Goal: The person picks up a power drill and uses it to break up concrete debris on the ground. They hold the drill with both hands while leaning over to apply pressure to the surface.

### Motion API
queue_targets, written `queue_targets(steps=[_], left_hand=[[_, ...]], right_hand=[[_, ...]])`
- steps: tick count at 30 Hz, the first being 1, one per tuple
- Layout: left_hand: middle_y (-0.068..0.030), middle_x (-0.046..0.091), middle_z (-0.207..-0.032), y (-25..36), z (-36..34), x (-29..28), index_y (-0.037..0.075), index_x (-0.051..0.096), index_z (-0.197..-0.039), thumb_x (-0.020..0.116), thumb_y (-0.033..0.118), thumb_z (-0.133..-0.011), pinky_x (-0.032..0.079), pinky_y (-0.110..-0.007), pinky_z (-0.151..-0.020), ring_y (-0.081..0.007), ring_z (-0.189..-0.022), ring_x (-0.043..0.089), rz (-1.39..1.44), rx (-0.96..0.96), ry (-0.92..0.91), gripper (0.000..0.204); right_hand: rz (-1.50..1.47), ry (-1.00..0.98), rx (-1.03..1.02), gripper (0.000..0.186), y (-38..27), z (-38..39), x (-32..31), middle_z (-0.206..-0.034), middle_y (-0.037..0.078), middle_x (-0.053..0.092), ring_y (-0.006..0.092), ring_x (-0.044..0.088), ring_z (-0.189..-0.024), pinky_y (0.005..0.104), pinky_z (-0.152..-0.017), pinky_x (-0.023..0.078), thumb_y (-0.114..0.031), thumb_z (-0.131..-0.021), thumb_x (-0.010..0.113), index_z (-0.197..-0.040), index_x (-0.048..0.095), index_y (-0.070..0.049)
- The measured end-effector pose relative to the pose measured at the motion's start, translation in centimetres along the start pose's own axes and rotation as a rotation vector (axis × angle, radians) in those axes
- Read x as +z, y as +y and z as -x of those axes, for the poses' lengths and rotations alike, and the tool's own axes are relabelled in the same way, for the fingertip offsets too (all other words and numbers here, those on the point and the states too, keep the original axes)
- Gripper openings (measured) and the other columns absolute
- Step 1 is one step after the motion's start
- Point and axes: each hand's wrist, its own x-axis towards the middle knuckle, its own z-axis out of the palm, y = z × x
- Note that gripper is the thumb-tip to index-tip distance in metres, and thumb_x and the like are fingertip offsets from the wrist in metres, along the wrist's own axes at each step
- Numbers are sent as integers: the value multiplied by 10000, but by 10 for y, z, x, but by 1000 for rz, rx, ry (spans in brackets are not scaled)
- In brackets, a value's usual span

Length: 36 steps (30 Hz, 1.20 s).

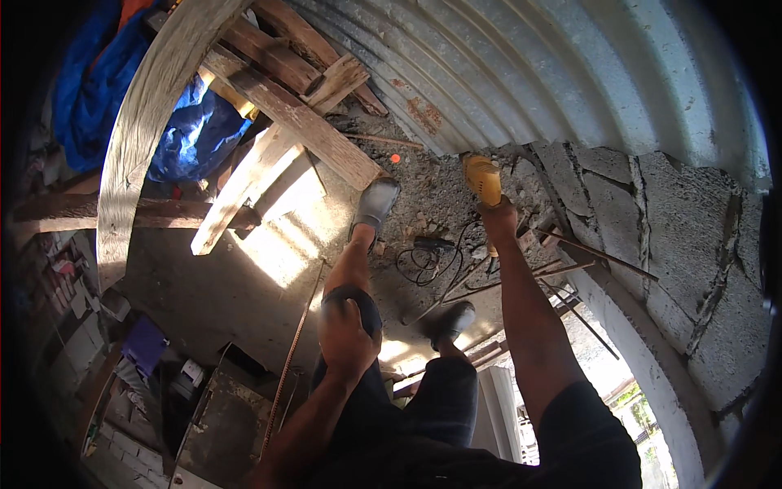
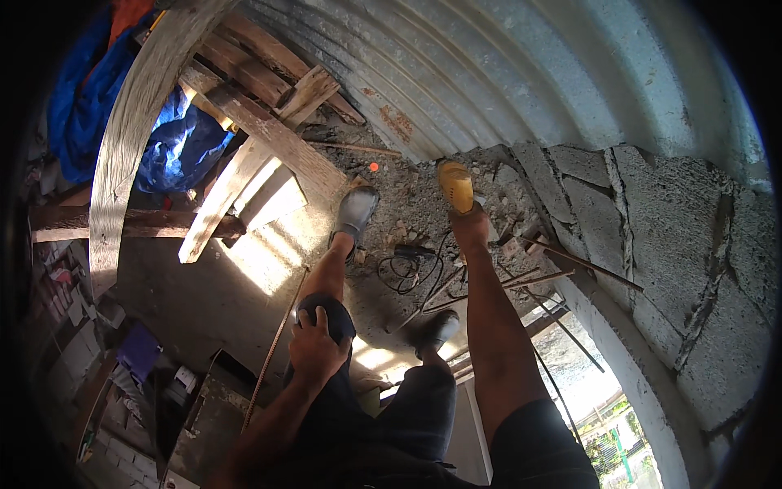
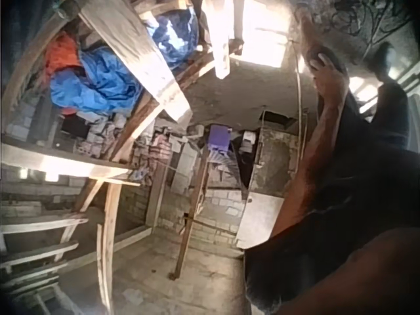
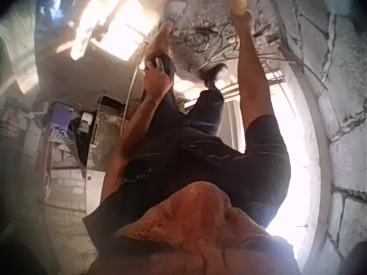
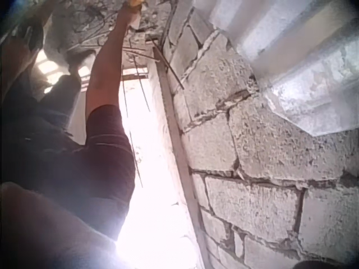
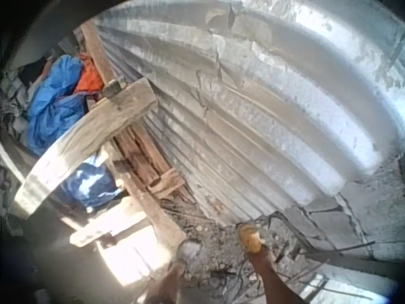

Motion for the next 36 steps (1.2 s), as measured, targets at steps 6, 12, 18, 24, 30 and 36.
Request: queue_targets(steps=[6, 12, 18, 24, 30, 36], left_hand=[[-323, 484, -1397, 3, -1, 6, 14, 517, -1432, 809, 485, -761, 605, -516, -818, -457, -1114, 619, 26, 10, -6, 870], [-315, 485, -1396, 5, 0, 6, 20, 506, -1441, 813, 482, -756, 606, -507, -819, -449, -1109, 618, 44, 5, -9, 881], [-319, 496, -1384, -1, 6, 8, 26, 508, -1431, 795, 460, -789, 599, -508, -831, -454, -1099, 625, 47, -8, -19, 826], [-324, 503, -1389, 3, 7, 16, 38, 520, -1428, 797, 469, -785, 601, -492, -830, -455, -1093, 630, 57, 12, 23, 822], [-327, 501, -1392, 8, 9, 17, 35, 515, -1432, 792, 464, -794, 599, -498, -835, -458, -1087, 632, 68, 7, 29, 817], [-312, 499, -1394, 8, 10, 13, 29, 519, -1439, 822, 476, -754, 608, -492, -830, -440, -1115, 621, 24, -35, 5, 872]], right_hand=[[255, -31, 75, 463, -2, -44, 21, -1025, 185, 745, 315, 740, -960, 464, -820, 597, -241, -793, 806, -1152, 654, 8], [175, -137, 160, 450, 27, -63, 23, -1097, 218, 736, 386, 714, -1054, 480, -896, 571, -266, -810, 751, -1173, 667, -14], [310, -62, 136, 400, -3, -45, 33, -1126, 235, 729, 399, 699, -1087, 492, -925, 556, -213, -834, 689, -1182, 672, -18], [392, -61, 132, 416, -12, -43, 23, -1152, 235, 725, 398, 689, -1124, 500, -955, 547, -209, -841, 683, -1217, 666, -30], [432, -113, 40, 407, 10, -76, -2, -1142, 244, 725, 397, 695, -1110, 493, -941, 557, -249, -833, 707, -1178, 692, -33], [568, -246, -72, 401, 0, -105, -20, -1123, 243, 729, 403, 698, -1090, 493, -923, 564, -280, -821, 715, -1143, 723, -43]])
